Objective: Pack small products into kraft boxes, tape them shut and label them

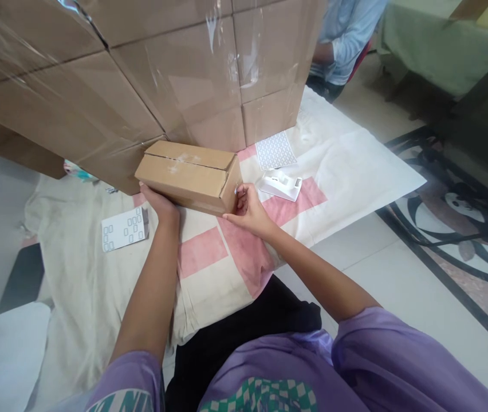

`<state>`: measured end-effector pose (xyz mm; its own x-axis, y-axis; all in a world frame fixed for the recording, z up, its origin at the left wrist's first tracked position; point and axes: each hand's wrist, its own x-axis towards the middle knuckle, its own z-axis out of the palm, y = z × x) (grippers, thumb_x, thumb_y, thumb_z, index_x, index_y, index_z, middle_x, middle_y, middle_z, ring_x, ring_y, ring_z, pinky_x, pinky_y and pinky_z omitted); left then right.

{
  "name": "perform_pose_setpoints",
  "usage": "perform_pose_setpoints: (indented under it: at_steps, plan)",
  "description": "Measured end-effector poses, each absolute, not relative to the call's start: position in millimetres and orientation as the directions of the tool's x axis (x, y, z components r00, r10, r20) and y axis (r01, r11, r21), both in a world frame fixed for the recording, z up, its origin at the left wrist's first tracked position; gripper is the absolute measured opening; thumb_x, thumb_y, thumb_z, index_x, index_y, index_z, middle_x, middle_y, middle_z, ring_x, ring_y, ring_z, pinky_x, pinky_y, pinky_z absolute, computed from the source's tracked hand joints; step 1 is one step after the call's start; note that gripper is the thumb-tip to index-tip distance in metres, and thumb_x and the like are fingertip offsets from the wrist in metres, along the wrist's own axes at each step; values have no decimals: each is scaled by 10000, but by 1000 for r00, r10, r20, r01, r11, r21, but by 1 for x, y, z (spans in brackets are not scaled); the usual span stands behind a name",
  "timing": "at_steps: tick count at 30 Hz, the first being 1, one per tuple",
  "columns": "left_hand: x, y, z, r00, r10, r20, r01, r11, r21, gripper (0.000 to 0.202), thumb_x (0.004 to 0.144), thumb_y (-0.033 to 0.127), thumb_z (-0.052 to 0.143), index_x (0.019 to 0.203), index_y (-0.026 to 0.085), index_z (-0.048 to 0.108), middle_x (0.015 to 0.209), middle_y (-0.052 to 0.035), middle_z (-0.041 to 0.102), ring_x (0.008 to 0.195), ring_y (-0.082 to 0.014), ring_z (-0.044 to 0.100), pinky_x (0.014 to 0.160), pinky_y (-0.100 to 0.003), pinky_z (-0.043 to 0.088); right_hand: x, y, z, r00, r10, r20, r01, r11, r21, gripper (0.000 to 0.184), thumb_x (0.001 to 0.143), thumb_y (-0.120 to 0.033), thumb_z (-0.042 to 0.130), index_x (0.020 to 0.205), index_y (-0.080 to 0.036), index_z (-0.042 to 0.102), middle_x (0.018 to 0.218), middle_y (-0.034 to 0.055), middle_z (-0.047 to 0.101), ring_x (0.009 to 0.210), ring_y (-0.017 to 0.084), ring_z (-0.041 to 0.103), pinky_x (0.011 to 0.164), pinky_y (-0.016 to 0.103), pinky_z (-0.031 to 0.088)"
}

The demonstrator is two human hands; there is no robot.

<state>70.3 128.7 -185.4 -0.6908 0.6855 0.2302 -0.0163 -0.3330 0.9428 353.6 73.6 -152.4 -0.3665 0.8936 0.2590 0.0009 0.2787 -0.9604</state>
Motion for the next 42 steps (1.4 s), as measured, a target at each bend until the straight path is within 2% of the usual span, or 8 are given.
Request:
perform_pose_setpoints:
  at_steps: [3, 9, 14, 20, 28, 35, 39, 42]
  plan:
    - [72, 130, -184, -753, 616, 232, -29, -383, 923, 583, 1019, 568, 271, 1278, 202, 643, 1365, -73, 657, 1356, -186, 554, 1206, -309, 381, 354, 75, -155, -358, 897, 261, -30, 268, -963, 783, 712, -483, 885, 1235, -302, 331, 1097, 28, 441, 851, 157, 526, 631, 270, 473]
    - [74, 128, -182, -765, 605, 219, -24, -367, 930, 567, 1005, 576, 312, 1261, 196, 646, 1349, -82, 665, 1358, -195, 554, 1210, -315, 374, 354, 74, -152, -320, 912, 257, -20, 265, -964, 881, 695, -520, 895, 1341, -327, 327, 1121, 40, 453, 879, 177, 557, 636, 287, 490]
    - [72, 128, -185, -743, 625, 237, -21, -376, 926, 589, 1010, 615, 291, 1285, 229, 640, 1391, -65, 641, 1398, -177, 521, 1222, -302, 356, 354, 74, -150, -327, 914, 241, -66, 232, -970, 837, 660, -497, 922, 1271, -312, 380, 1067, 12, 482, 818, 151, 565, 610, 264, 468]
    - [75, 128, -181, -746, 636, 199, -78, -380, 922, 581, 1007, 588, 311, 1315, 213, 630, 1422, -67, 629, 1408, -184, 516, 1226, -292, 341, 354, 72, -148, -338, 922, 191, 1, 203, -979, 605, 689, -485, 900, 999, -252, 436, 955, -5, 509, 799, 145, 535, 606, 249, 427]
    - [78, 126, -177, -768, 616, 173, -95, -377, 922, 558, 1040, 515, 295, 1328, 176, 631, 1428, -64, 634, 1455, -166, 469, 1221, -257, 346, 353, 72, -149, -323, 922, 211, -80, 196, -977, 905, 662, -419, 939, 1343, -344, 348, 1066, 10, 471, 834, 154, 559, 622, 269, 450]
    - [76, 127, -181, -765, 626, 151, -131, -381, 916, 572, 1042, 548, 295, 1371, 195, 601, 1473, -53, 602, 1497, -172, 421, 1253, -282, 313, 353, 72, -148, -335, 922, 196, -125, 163, -979, 820, 640, -386, 951, 1256, -319, 414, 1028, -13, 500, 780, 136, 568, 623, 267, 449]
    - [74, 128, -182, -762, 626, 168, -116, -386, 915, 578, 1036, 574, 304, 1365, 206, 606, 1449, -47, 618, 1486, -177, 436, 1256, -293, 312, 354, 71, -146, -347, 918, 193, -23, 198, -980, 593, 663, -414, 930, 1001, -251, 472, 914, -18, 514, 762, 143, 535, 614, 264, 426]
    - [72, 128, -183, -761, 620, 189, -99, -399, 911, 552, 1035, 551, 320, 1324, 195, 628, 1425, -54, 634, 1455, -181, 475, 1242, -293, 337, 354, 69, -146, -346, 921, 179, 6, 193, -981, 567, 686, -435, 911, 958, -245, 451, 892, -19, 511, 761, 144, 528, 605, 260, 411]
